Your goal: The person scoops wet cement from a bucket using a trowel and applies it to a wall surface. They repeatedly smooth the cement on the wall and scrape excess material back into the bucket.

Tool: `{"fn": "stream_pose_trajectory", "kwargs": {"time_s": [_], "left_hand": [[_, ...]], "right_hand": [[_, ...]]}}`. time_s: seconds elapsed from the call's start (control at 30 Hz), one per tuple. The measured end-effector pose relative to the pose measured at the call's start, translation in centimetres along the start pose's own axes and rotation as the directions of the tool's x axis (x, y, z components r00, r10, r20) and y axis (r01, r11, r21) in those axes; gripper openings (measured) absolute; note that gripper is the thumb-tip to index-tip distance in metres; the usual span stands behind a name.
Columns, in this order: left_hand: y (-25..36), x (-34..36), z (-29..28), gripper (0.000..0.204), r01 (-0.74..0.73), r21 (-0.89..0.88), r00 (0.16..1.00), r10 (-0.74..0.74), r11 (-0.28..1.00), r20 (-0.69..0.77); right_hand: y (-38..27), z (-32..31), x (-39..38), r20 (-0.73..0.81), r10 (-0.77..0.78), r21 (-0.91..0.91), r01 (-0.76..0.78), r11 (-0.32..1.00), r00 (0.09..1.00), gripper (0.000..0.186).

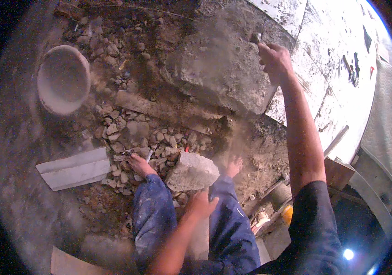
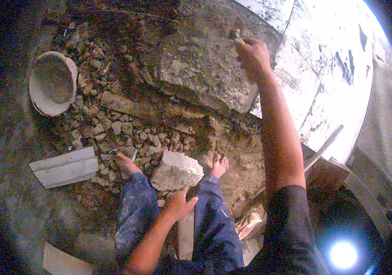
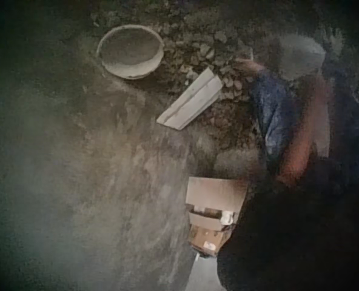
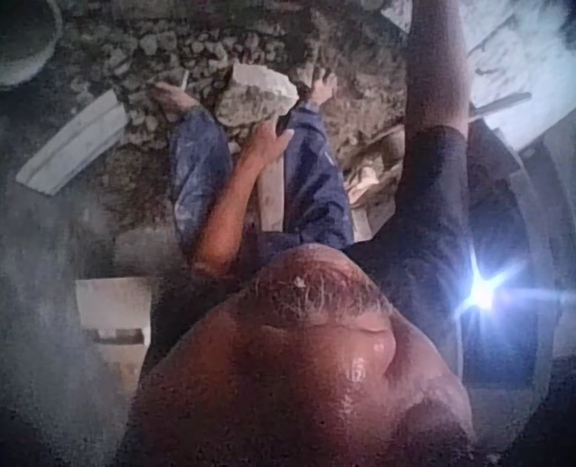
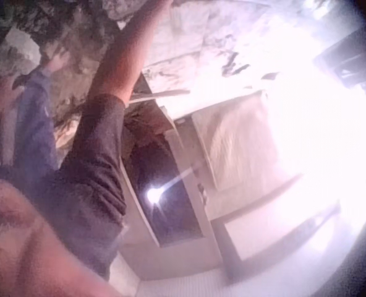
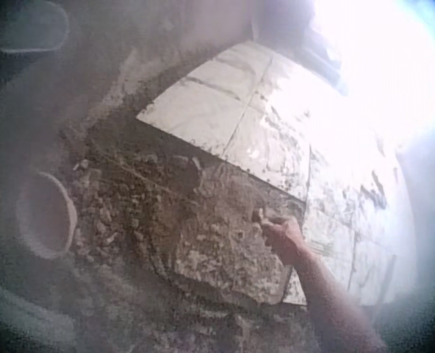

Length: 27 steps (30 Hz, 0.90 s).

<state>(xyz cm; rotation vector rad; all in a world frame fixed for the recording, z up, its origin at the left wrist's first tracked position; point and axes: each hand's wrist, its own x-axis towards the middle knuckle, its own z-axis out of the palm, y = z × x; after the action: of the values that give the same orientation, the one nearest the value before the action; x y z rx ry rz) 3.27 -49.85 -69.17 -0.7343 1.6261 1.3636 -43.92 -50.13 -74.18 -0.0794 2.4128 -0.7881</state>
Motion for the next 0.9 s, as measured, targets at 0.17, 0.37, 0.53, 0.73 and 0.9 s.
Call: {"fn": "stream_pose_trajectory", "kwargs": {"time_s": [0.17, 0.37, 0.53, 0.73, 0.9], "left_hand": [[0.5, -0.4, -0.4, 0.064, 0.023, -0.029, 1.000, -0.023, 0.999, -0.021], [0.1, -0.7, -0.4, 0.072, -0.015, -0.079, 0.997, 0.009, 0.997, -0.071], [0.2, 0.4, -0.1, 0.071, 0.015, -0.040, 1.000, -0.015, 0.999, -0.006], [-0.2, -0.7, -1.2, 0.071, 0.027, 0.013, 1.000, -0.027, 1.000, 0.003], [-0.5, -0.1, -0.9, 0.073, -0.029, -0.081, 0.998, 0.025, 0.996, -0.052]], "right_hand": [[0.9, -2.5, 4.6, -0.153, -0.124, -0.240, 0.085, 0.967, 0.980, 0.040], [-1.6, -2.9, 2.2, -0.135, -0.069, -0.170, 0.046, 0.984, 0.988, 0.044], [0.9, -3.9, 5.3, -0.366, -0.365, -0.727, -0.018, 0.686, 0.856, 0.049], [3.9, -0.2, -7.5, -0.301, -0.257, -0.478, 0.088, 0.874, 0.918, 0.049], [-1.1, 9.3, -21.6, 0.104, -0.193, 0.153, 0.176, 0.973, 0.976, 0.034]]}}
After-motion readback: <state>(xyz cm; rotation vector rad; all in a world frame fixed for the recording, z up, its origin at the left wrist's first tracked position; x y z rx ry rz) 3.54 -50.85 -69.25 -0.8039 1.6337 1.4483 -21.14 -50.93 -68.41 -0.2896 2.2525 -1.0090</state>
